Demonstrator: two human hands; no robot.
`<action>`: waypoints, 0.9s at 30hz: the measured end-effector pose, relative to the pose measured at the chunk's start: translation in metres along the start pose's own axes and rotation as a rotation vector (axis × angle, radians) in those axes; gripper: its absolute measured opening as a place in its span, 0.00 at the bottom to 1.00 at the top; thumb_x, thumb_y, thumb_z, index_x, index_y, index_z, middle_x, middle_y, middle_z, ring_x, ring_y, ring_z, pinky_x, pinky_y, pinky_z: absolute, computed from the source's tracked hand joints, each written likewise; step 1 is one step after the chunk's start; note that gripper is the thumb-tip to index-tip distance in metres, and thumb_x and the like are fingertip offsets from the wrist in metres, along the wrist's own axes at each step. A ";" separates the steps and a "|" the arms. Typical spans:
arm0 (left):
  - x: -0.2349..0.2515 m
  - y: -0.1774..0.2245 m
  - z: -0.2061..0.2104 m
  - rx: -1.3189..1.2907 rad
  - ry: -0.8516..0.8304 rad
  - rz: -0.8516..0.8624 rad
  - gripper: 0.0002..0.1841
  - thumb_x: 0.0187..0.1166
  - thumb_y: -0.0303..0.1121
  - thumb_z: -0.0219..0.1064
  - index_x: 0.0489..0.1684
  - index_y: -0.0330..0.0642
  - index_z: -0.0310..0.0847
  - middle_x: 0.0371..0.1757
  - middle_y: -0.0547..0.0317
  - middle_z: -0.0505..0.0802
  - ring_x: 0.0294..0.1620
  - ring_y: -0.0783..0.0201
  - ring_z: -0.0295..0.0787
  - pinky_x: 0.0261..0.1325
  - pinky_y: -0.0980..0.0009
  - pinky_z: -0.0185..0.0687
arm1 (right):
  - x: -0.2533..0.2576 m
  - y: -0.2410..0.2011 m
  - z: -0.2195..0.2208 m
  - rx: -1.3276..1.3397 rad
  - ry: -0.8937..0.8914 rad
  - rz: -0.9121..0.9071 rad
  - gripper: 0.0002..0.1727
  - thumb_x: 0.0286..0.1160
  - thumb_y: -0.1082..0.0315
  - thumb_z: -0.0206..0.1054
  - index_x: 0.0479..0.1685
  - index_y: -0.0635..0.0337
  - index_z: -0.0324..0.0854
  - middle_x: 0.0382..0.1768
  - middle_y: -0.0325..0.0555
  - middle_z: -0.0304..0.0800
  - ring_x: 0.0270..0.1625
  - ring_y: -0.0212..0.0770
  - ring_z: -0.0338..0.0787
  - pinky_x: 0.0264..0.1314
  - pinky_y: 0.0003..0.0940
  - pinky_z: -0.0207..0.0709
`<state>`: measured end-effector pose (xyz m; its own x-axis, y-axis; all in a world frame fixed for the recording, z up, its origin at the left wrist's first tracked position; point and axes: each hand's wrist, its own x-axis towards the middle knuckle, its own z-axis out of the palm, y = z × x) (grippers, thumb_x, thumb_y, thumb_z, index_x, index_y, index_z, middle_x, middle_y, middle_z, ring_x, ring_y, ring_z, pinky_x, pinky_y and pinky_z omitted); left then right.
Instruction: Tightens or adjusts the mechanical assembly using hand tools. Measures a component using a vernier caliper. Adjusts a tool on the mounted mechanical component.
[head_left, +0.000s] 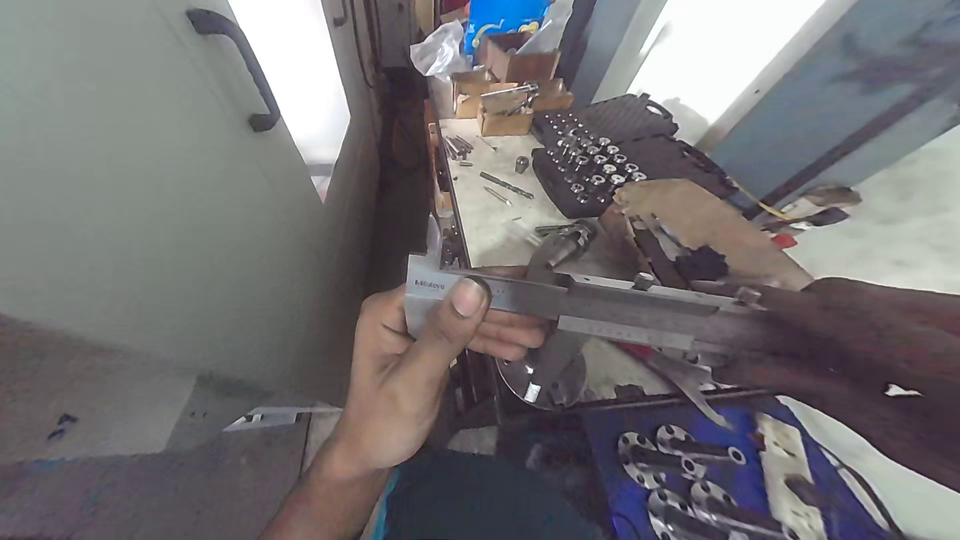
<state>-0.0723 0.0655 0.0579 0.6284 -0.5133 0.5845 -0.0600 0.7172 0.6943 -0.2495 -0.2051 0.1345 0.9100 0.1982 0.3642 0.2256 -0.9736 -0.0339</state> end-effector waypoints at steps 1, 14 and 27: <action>0.000 0.000 0.000 0.004 -0.003 -0.001 0.17 0.91 0.36 0.56 0.54 0.30 0.86 0.46 0.41 0.97 0.44 0.54 0.99 0.53 0.61 0.96 | 0.000 0.000 0.000 -0.003 0.001 -0.004 0.25 0.84 0.48 0.66 0.65 0.61 0.84 0.36 0.57 0.91 0.32 0.49 0.89 0.30 0.45 0.79; 0.000 0.000 0.001 -0.003 -0.009 0.003 0.17 0.91 0.36 0.56 0.55 0.30 0.85 0.46 0.40 0.97 0.45 0.53 0.99 0.53 0.60 0.96 | -0.001 0.006 0.003 -0.017 0.005 -0.015 0.25 0.84 0.48 0.66 0.63 0.61 0.85 0.37 0.56 0.92 0.33 0.49 0.90 0.32 0.45 0.80; 0.001 -0.001 0.002 -0.010 -0.018 0.004 0.17 0.91 0.36 0.56 0.56 0.29 0.85 0.46 0.39 0.97 0.45 0.53 0.99 0.53 0.60 0.96 | -0.003 0.007 0.003 0.004 0.007 -0.005 0.25 0.83 0.48 0.67 0.64 0.60 0.85 0.37 0.56 0.92 0.33 0.49 0.90 0.32 0.45 0.80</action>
<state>-0.0726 0.0637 0.0590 0.6143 -0.5185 0.5948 -0.0547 0.7240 0.6876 -0.2491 -0.2120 0.1303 0.9065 0.2020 0.3707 0.2314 -0.9722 -0.0361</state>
